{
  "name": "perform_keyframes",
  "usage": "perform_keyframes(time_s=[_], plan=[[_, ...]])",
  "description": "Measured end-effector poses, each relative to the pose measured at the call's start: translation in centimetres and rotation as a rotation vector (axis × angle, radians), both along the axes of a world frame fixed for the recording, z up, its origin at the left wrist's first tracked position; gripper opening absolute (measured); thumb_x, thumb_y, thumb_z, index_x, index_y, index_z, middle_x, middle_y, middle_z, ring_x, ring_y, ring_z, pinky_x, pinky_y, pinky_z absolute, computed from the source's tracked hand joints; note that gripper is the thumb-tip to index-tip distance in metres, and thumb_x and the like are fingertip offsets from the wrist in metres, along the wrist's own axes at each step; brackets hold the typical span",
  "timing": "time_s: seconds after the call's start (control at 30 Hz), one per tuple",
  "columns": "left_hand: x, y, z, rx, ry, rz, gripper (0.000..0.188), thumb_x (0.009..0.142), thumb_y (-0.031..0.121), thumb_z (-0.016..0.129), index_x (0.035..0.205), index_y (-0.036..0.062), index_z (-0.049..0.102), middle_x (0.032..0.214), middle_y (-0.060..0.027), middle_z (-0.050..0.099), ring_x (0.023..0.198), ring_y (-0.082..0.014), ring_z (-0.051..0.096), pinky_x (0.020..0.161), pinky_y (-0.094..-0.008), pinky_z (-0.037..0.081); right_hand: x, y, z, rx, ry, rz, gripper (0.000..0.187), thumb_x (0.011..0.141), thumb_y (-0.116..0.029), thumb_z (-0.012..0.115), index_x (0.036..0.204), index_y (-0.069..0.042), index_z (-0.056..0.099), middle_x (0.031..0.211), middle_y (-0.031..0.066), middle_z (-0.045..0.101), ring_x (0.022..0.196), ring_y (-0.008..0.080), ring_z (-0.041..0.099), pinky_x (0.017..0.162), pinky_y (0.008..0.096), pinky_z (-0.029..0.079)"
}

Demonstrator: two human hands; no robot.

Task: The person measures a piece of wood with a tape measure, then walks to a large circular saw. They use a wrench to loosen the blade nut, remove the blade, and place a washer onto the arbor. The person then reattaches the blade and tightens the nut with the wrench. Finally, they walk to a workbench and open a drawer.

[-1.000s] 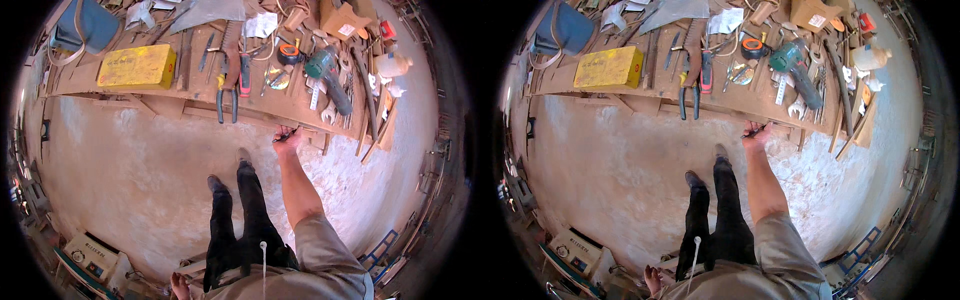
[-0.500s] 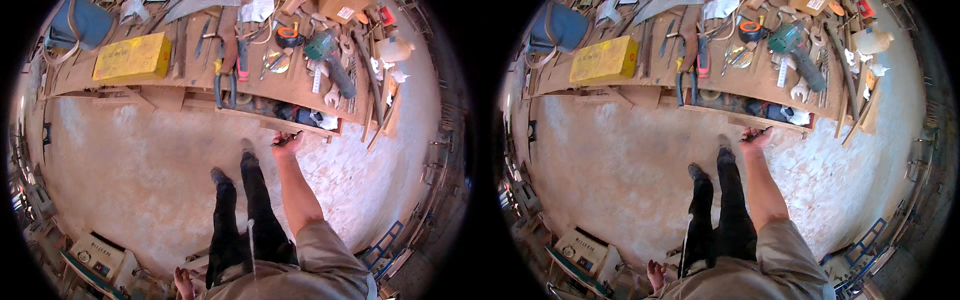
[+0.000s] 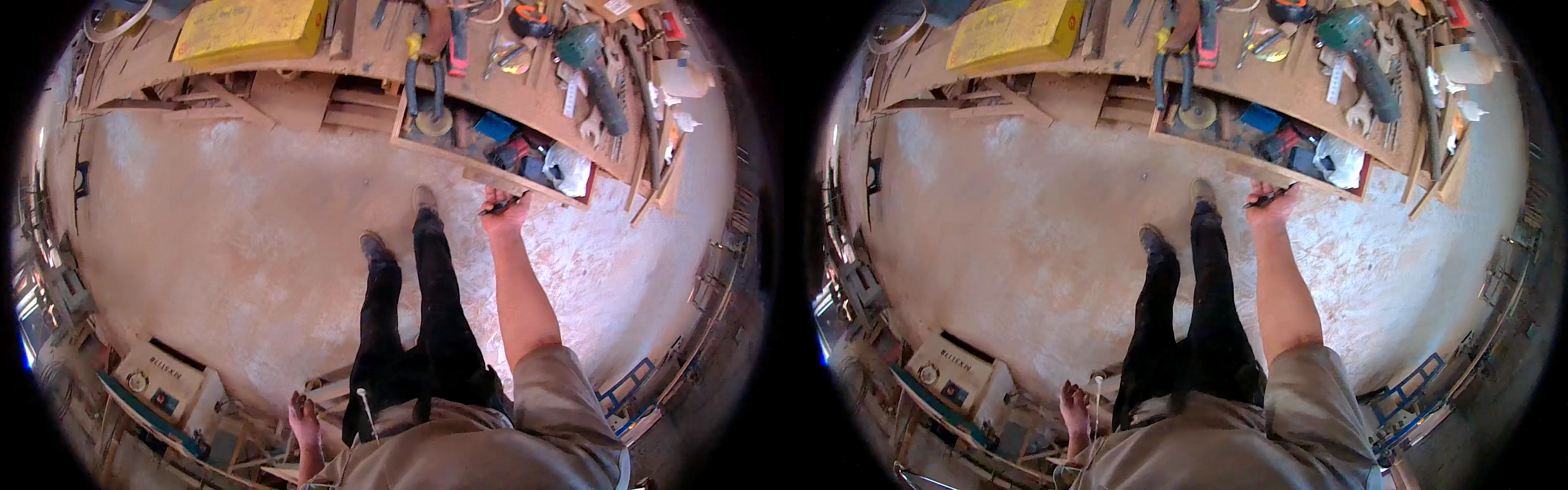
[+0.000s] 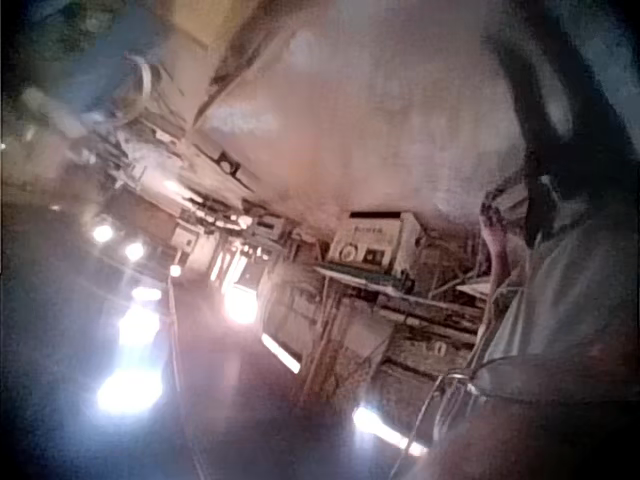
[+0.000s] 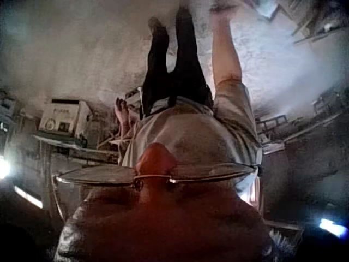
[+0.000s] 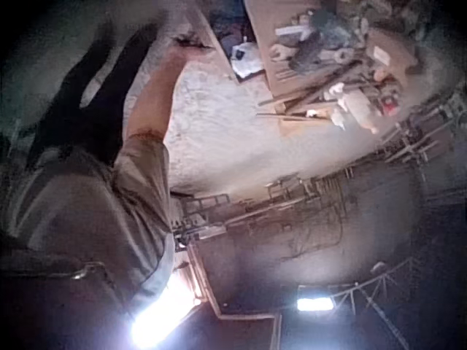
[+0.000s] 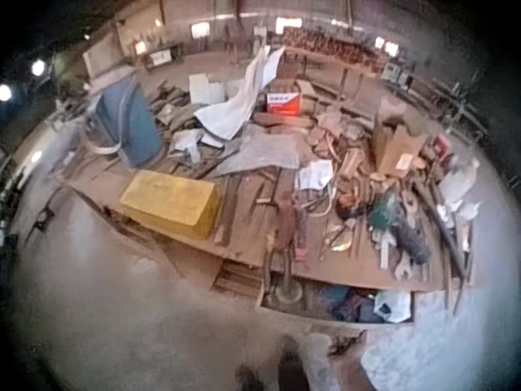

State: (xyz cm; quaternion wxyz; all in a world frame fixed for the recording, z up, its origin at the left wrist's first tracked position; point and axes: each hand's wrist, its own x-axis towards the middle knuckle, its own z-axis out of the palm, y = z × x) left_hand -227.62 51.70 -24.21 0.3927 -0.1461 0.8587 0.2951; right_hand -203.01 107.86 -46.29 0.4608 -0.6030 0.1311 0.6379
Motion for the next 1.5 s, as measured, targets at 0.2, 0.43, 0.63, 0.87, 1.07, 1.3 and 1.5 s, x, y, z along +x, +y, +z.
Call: perform_keyframes(time_s=[0.2,0.43,0.63,0.87,1.07,1.3,1.5], plan=[[-2.6,-4.9,-2.3,-0.029,0.010,-0.134,0.044,0.091,0.014,0.059,0.130,-0.0025,0.048,0.113,-0.0121,0.061,0.091,-0.0194,0.060,0.079,-0.0306,0.048,0.1,-0.3,1.3,0.045,0.035,-0.041,0.056,0.089,-0.072,0.037,0.089,-0.021,0.059,0.088,-0.0049,0.069,0.089,0.0166,0.066,0.052,0.0273,0.031],[-4.3,1.7,-0.7,-0.012,0.021,-0.023,0.046,0.090,0.009,0.059,0.132,-0.0037,0.046,0.107,-0.0094,0.059,0.091,-0.0178,0.057,0.078,-0.0317,0.048,1.0,-1.0,-0.2,0.184,0.176,-0.018,0.059,0.091,-0.073,0.033,0.074,-0.021,0.053,0.069,-0.0089,0.056,0.072,0.0121,0.057,0.052,0.0278,0.027],[-5.8,-2.1,-2.7,0.002,0.022,-0.119,0.047,0.090,0.009,0.059,0.135,0.0004,0.045,0.108,-0.0070,0.058,0.088,-0.0148,0.056,0.071,-0.0298,0.048,-0.1,-0.5,1.4,0.072,0.007,-0.051,0.057,0.093,-0.070,0.032,0.075,-0.021,0.053,0.069,-0.0088,0.057,0.072,0.0123,0.057,0.051,0.0276,0.027],[-3.8,-3.3,-2.9,0.050,-0.007,0.052,0.050,0.091,0.011,0.058,0.138,0.0004,0.044,0.105,-0.0051,0.057,0.082,-0.0104,0.055,0.063,-0.0243,0.047,0.5,-1.5,0.4,0.152,0.058,-0.024,0.055,0.095,-0.068,0.031,0.088,-0.020,0.056,0.086,-0.0058,0.066,0.094,0.0159,0.065,0.052,0.0272,0.028],[-3.1,-4.8,-4.0,0.096,0.018,0.018,0.048,0.091,0.010,0.057,0.136,-0.0003,0.045,0.104,-0.0043,0.056,0.081,-0.0099,0.054,0.061,-0.0247,0.047,-0.1,-0.9,2.2,0.084,-0.031,0.018,0.057,0.095,-0.067,0.033,0.106,-0.018,0.060,0.114,0.0002,0.068,0.111,0.0187,0.063,0.053,0.0268,0.030],[-2.3,-3.2,-3.5,-0.002,-0.022,-0.014,0.043,0.092,0.011,0.057,0.133,0.0034,0.048,0.107,-0.0037,0.056,0.080,-0.0105,0.054,0.062,-0.0261,0.048,1.2,-0.4,1.7,0.079,-0.094,0.046,0.058,0.095,-0.066,0.034,0.110,-0.016,0.060,0.116,0.0023,0.069,0.111,0.0222,0.063,0.051,0.0269,0.030],[-1.4,-2.8,-3.4,0.030,-0.075,0.119,0.048,0.091,0.011,0.056,0.138,0.0049,0.045,0.116,-0.0075,0.058,0.085,-0.0143,0.058,0.062,-0.0272,0.049,1.7,-0.5,0.4,0.115,-0.071,0.040,0.057,0.095,-0.065,0.038,0.115,-0.016,0.058,0.119,0.0031,0.068,0.114,0.0243,0.063,0.046,0.0258,0.032]])
